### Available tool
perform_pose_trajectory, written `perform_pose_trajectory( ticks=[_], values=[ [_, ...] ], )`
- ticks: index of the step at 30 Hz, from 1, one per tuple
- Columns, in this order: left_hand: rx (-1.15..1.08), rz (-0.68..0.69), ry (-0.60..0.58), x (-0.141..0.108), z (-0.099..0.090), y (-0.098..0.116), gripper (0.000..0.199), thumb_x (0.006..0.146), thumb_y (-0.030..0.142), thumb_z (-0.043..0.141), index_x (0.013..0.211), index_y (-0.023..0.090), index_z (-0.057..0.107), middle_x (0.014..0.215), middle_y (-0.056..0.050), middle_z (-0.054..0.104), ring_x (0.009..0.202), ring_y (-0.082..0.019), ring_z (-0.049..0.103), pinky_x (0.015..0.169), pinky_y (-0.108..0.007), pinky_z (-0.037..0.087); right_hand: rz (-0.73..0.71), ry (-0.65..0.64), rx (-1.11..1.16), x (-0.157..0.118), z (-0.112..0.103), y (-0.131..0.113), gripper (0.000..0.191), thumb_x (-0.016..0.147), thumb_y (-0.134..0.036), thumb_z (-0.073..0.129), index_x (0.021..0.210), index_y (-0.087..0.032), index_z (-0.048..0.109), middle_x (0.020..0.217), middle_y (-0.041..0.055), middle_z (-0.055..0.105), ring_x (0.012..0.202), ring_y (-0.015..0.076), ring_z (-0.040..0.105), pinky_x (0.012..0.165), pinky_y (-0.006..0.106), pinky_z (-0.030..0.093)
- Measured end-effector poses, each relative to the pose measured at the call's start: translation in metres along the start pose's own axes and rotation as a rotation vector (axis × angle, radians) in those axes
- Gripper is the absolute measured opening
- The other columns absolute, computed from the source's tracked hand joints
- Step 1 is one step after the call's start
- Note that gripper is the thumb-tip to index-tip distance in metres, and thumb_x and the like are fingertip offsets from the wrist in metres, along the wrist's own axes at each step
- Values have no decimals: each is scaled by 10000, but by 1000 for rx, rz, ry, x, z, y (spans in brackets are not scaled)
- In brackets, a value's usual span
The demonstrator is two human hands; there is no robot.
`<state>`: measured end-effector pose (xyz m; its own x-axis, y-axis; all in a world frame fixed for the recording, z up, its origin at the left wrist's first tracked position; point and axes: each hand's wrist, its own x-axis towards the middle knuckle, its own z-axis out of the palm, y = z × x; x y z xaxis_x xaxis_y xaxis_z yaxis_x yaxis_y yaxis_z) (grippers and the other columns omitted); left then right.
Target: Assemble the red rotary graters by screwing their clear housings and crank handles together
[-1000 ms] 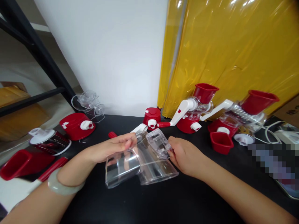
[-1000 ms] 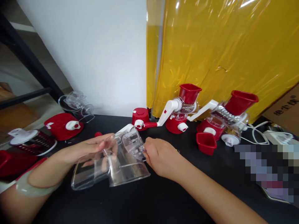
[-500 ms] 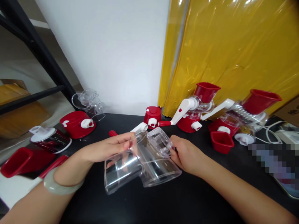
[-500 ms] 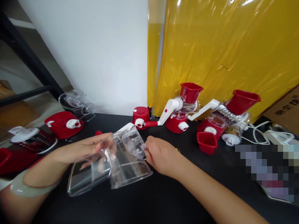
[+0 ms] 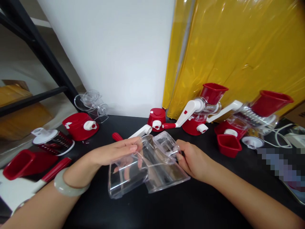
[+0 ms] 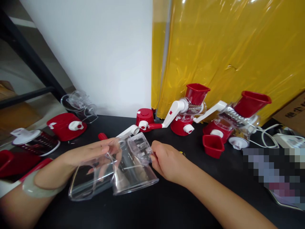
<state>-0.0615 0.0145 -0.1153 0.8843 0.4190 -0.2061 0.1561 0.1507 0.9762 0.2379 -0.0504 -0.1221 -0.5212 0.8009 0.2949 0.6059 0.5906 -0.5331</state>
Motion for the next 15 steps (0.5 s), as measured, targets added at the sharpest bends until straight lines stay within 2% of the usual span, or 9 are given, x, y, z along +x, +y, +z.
perform_pose_trajectory(
  ticks=[7,10,12,15],
  values=[
    [140,15,99,-2,10,12,480,922,662,523,947,186,471,970,-78,704,453,-40,547,317,-121,319,-29,18,-60,-3,7,7,180,992,-237,365,842,-199,458,798,47,556,668,173,531,634,282,419],
    [158,17,131,-3,11,13,481,909,664,544,949,188,489,1000,-75,692,525,-61,591,314,-117,327,-104,92,-58,-5,12,12,199,1021,-244,356,881,-193,488,818,55,569,690,181,545,648,287,444],
    [155,23,125,-3,9,12,461,914,646,552,960,191,495,1039,-77,683,571,-80,634,316,-117,337,-179,133,-40,-6,14,14,195,1034,-238,353,934,-188,513,855,66,590,738,191,564,686,296,468],
    [145,37,53,-3,5,9,425,936,615,542,984,195,496,1072,-84,680,596,-97,674,333,-124,354,-249,137,2,-6,14,18,187,1041,-217,363,1036,-180,546,933,86,626,823,203,593,759,311,496]
  ],
)
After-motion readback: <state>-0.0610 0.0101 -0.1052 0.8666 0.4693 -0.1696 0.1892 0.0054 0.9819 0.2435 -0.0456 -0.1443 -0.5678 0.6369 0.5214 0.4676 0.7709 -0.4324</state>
